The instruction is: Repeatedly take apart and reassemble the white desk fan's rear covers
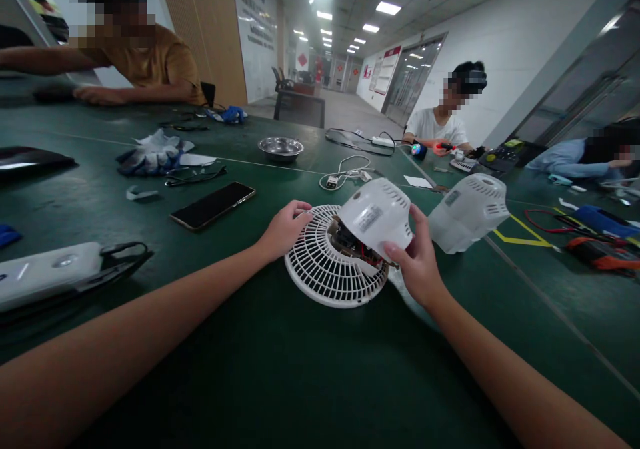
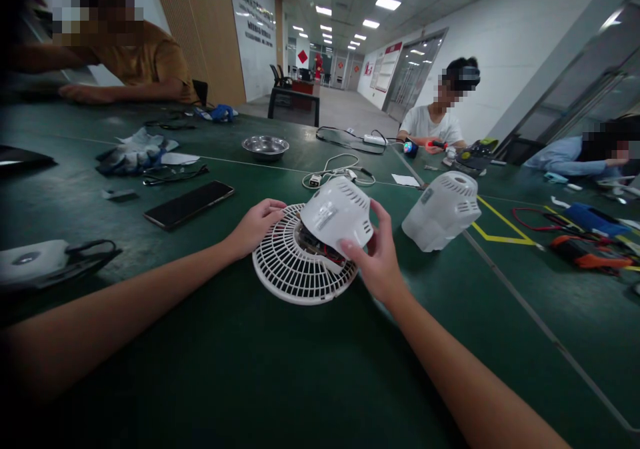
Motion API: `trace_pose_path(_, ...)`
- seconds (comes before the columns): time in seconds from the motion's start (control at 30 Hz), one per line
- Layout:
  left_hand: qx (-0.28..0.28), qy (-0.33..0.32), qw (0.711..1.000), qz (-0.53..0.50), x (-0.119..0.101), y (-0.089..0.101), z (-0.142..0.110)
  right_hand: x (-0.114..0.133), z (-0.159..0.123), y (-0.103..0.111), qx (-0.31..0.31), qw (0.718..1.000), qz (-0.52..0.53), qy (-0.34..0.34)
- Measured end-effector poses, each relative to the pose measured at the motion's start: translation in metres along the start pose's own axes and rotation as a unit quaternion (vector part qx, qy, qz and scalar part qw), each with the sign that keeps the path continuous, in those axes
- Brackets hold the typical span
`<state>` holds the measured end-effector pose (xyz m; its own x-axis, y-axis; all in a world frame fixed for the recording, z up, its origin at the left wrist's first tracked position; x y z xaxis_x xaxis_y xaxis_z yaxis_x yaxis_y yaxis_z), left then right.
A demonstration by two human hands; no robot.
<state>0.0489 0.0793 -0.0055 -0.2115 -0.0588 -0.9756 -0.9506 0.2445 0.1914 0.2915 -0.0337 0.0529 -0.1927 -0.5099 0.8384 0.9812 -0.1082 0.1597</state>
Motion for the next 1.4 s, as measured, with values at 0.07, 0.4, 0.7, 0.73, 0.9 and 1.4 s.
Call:
trace_pose_path(0.07,-0.015,-0.030,0.998,0.051,-0.007,0.002,-0.004,0.006,-0.002,-0.004,0.031,0.998,-0.048,0.018)
trace_pose_path(0.4,0.018,-0.193,0.956,0.219,-0.043,-0.015,-0.031,0.020,0.001,-0.002,0.049,0.982,-0.158,0.089)
trace_pose_path(0.7,0.055,-0.249,0.935,0.246,-0.051,-0.024,-0.037,0.026,0.002,0.007,0.010,0.983,-0.141,0.121)
trace_pose_path(0.73,0.056,-0.251,0.935,0.244,-0.052,-0.024,-0.038,0.028,0.003,0.009,0.001,0.984,-0.130,0.124)
trace_pose_path(0.9,0.053,-0.253,0.936,0.237,-0.052,-0.024,-0.038,0.032,0.003,0.014,-0.014,0.986,-0.112,0.121)
trace_pose_path(1.4,0.030,-0.234,0.942,0.237,-0.054,-0.023,-0.042,0.009,0.001,-0.001,0.074,0.977,-0.173,0.102)
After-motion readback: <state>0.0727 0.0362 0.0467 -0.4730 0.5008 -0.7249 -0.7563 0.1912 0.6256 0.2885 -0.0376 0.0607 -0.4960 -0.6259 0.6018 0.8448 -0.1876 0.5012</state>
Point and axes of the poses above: each hand's wrist, its own z-axis towards the middle knuckle, its own y-axis out of the back of the hand, x = y × z, the point moved 9 cm from there along z, towards the middle knuckle, and after that the axes turned 10 degrees about y, right-handed, at the moved point
